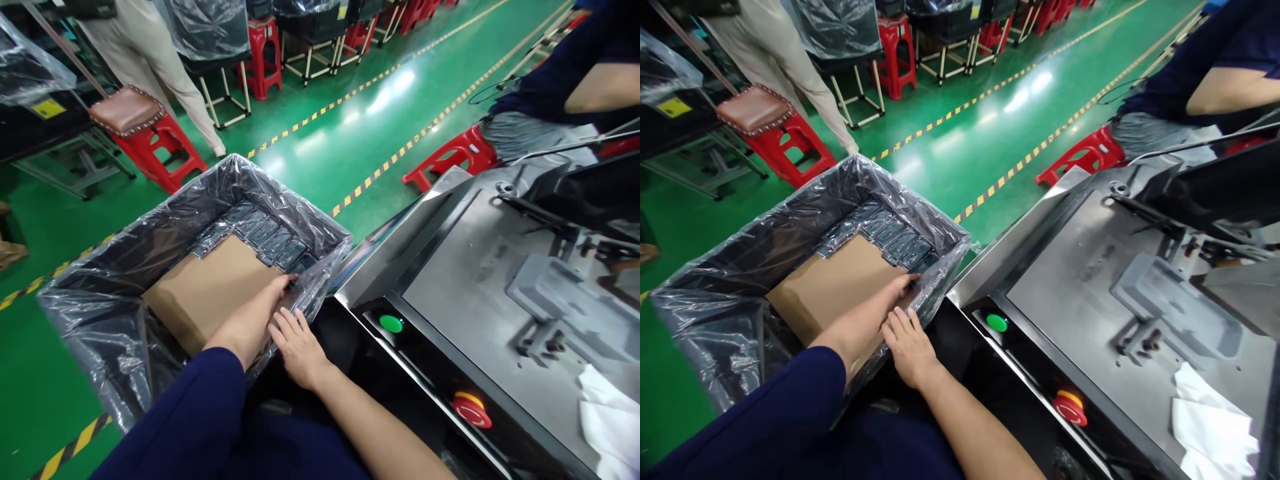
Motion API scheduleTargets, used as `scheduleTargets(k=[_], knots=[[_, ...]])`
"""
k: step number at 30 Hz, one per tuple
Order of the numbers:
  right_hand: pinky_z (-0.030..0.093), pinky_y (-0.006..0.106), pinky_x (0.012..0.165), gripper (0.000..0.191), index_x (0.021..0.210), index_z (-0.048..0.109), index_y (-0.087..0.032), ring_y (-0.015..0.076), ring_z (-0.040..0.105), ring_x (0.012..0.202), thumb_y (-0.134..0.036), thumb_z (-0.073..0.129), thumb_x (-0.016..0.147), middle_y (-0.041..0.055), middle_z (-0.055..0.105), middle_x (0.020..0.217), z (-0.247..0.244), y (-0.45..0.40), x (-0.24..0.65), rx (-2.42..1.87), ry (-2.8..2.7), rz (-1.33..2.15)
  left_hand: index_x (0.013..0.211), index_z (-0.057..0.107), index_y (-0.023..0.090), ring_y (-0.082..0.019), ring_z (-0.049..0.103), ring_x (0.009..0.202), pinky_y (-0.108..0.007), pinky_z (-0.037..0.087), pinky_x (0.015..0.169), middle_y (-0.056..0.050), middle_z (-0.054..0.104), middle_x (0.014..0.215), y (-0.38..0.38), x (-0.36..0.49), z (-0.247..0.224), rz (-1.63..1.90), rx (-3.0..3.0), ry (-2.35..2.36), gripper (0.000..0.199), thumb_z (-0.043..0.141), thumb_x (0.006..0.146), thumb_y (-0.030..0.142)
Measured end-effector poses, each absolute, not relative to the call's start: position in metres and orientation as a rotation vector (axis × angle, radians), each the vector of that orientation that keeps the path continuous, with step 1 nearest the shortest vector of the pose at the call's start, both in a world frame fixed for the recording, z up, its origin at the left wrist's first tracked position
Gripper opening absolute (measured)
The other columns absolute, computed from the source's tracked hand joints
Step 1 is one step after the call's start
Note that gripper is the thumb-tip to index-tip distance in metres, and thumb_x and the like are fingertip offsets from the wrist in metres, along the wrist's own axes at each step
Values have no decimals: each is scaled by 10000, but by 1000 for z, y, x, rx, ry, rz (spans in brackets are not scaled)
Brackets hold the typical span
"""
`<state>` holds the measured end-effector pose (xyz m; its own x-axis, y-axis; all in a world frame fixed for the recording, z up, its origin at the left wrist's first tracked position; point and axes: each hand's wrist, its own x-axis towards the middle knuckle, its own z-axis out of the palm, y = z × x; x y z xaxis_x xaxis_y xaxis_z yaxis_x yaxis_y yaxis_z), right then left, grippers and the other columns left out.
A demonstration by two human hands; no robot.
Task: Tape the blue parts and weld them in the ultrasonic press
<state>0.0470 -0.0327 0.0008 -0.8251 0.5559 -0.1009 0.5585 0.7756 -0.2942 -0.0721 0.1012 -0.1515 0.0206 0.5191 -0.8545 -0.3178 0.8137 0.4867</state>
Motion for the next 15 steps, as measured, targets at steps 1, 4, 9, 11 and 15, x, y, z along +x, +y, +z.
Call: scheduleTargets(k=[1, 4, 9, 11, 15], knots=[[197, 523, 1163, 541, 1391, 453, -109, 313, 259, 1409, -199, 500, 860, 161, 411, 1469, 0, -33, 47, 922, 2953, -495, 1193, 558, 150, -196, 607, 975, -393, 540, 818, -93, 591, 1164, 92, -81, -150, 631, 203, 1438, 356, 570, 899, 350], [187, 526, 1160, 505, 1372, 479, -107, 320, 277, 1399, -184, 487, 873, 169, 431, 1452, -2, -33, 46, 937, 2974, -484, 1203, 551, 152, -192, 611, 965, -388, 544, 808, -92, 593, 1162, 55, -119, -145, 533, 287, 1529, 360, 571, 900, 345], [149, 532, 1172, 542, 1377, 472, -102, 329, 263, 1403, -237, 554, 858, 182, 436, 1441, 1, -32, 44, 978, 3007, -569, 1165, 572, 147, -183, 614, 946, -378, 545, 799, -85, 606, 1131, -9, -186, -133, 218, 388, 1727, 327, 571, 901, 340], [116, 544, 1178, 600, 1372, 475, -102, 334, 236, 1414, -256, 614, 809, 185, 425, 1447, 5, -30, 45, 960, 3008, -668, 1146, 581, 148, -194, 610, 965, -399, 535, 823, -84, 609, 1126, -27, -205, -129, 78, 449, 1831, 315, 592, 886, 326], [160, 549, 1176, 602, 1396, 444, -150, 285, 225, 1430, -259, 584, 821, 139, 439, 1448, 5, -38, 64, 931, 3070, -938, 1168, 574, 142, -317, 543, 1140, -435, 456, 937, -156, 564, 1223, -40, -219, -125, -89, 701, 2049, 571, 798, 664, 289]])
